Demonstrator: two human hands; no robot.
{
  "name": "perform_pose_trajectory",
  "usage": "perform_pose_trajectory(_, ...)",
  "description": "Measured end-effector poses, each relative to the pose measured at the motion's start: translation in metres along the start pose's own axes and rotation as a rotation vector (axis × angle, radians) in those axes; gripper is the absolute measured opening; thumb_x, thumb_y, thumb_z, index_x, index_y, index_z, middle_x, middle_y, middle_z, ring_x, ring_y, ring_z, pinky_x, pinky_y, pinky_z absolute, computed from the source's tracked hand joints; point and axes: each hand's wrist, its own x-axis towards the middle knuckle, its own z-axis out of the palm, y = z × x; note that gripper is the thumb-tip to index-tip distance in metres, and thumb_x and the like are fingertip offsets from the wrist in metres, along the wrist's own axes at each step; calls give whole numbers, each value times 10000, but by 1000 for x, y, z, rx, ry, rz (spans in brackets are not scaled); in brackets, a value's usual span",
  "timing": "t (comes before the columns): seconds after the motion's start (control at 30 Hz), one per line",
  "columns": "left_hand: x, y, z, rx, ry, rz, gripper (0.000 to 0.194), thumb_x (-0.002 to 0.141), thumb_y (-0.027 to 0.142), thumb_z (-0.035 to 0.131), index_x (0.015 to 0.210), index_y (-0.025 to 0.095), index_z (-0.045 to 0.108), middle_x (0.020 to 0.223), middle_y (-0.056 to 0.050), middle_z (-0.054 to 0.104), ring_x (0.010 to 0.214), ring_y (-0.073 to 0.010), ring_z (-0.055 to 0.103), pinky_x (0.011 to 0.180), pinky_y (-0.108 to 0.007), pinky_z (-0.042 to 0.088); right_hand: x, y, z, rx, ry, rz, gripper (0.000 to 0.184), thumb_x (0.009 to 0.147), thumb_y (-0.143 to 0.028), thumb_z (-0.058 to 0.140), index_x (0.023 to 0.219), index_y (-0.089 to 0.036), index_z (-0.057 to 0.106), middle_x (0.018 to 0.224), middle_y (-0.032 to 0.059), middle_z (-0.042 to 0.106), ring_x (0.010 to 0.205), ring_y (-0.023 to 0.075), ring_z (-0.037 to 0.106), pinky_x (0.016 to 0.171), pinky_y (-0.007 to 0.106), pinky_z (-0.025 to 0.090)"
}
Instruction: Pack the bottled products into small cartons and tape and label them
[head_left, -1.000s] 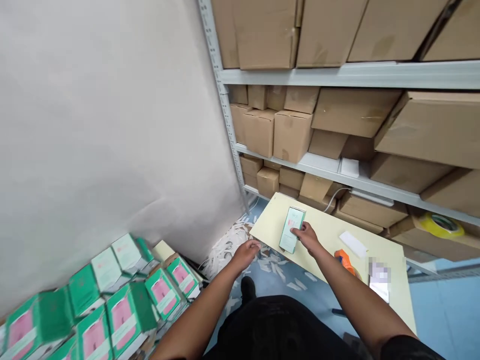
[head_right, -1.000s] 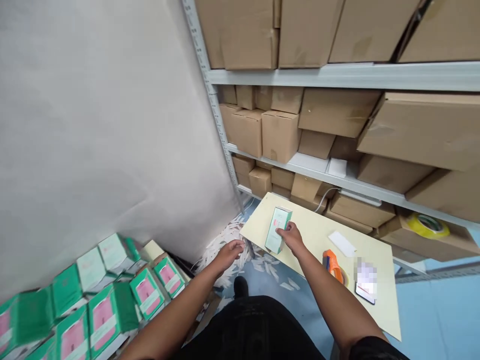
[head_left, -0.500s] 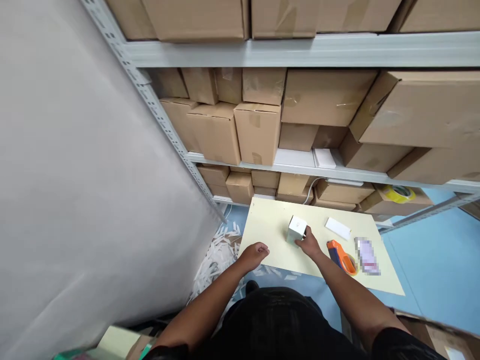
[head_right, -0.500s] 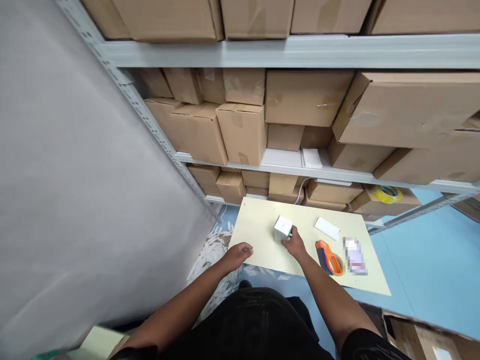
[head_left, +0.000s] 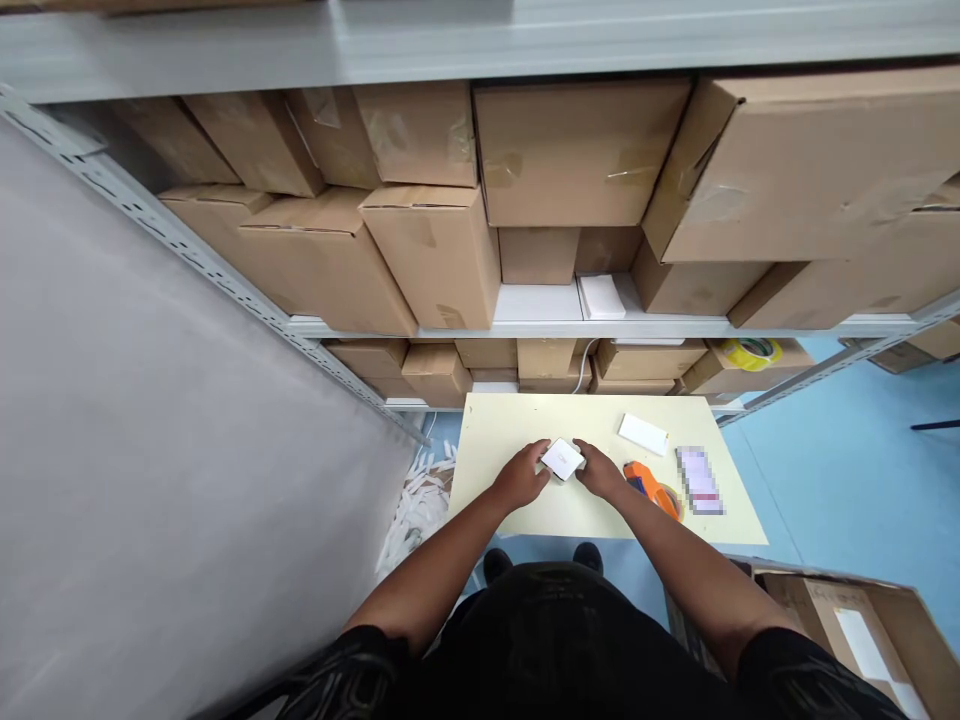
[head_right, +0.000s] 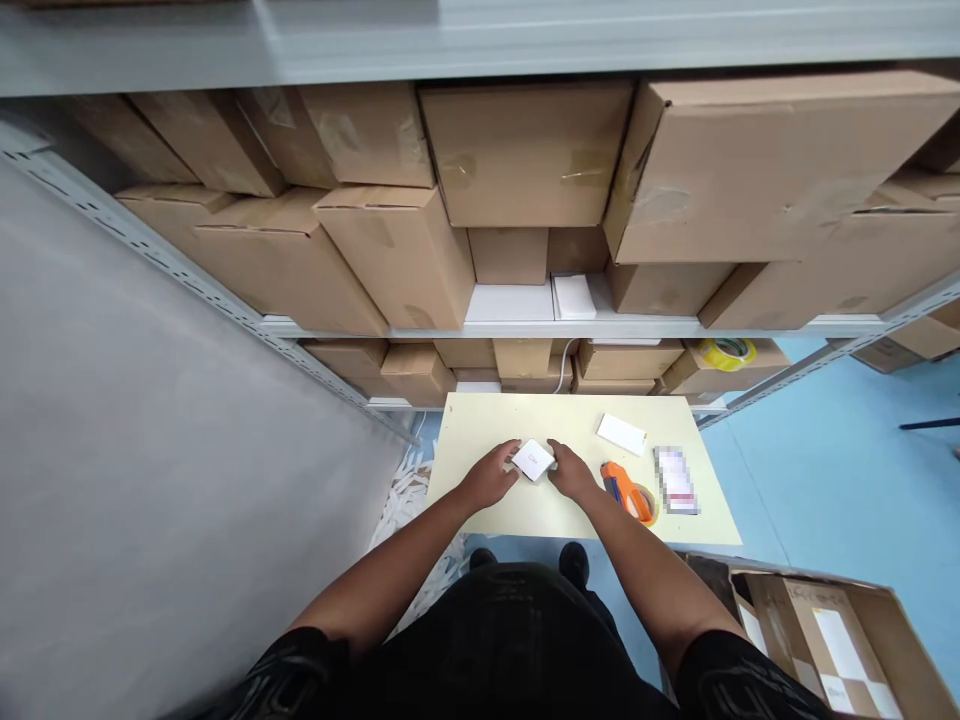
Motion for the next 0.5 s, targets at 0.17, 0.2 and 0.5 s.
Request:
perform_pose_trajectory(0.17, -1, 9, 20, 101, 75, -148, 486, 895, 241, 630, 1376, 201, 571, 1071, -63, 736, 893, -212, 713, 875, -362, 570, -26, -2, -2, 377, 64, 49, 480, 896, -267, 550, 1374, -267, 599, 1182, 62, 741, 1052, 242, 725, 961, 428, 579)
perform_pose_trajectory(0.2, -3, 11, 23, 118, 96, -161, 477, 898, 257, 637, 1368, 203, 572, 1055, -58, 734, 876, -209, 713, 860, -358, 574, -32, -2, -2, 435, 46, 7, 482, 910, -311, 561, 1389, -269, 588, 1221, 72, 733, 1111, 252, 714, 978, 437, 578)
perform_pose_trajectory(0.5, 14, 20, 17, 597, 5, 140, 433, 939, 272, 641, 1359, 169, 607, 1560, -166, 512, 1273, -299, 634, 1069, -433, 534, -29, -14, -23, 210, -63, -119, 963, 789, -335, 783, 1635, -328, 322, 1621, 95, 452, 1336, 283, 597, 1105, 471, 509)
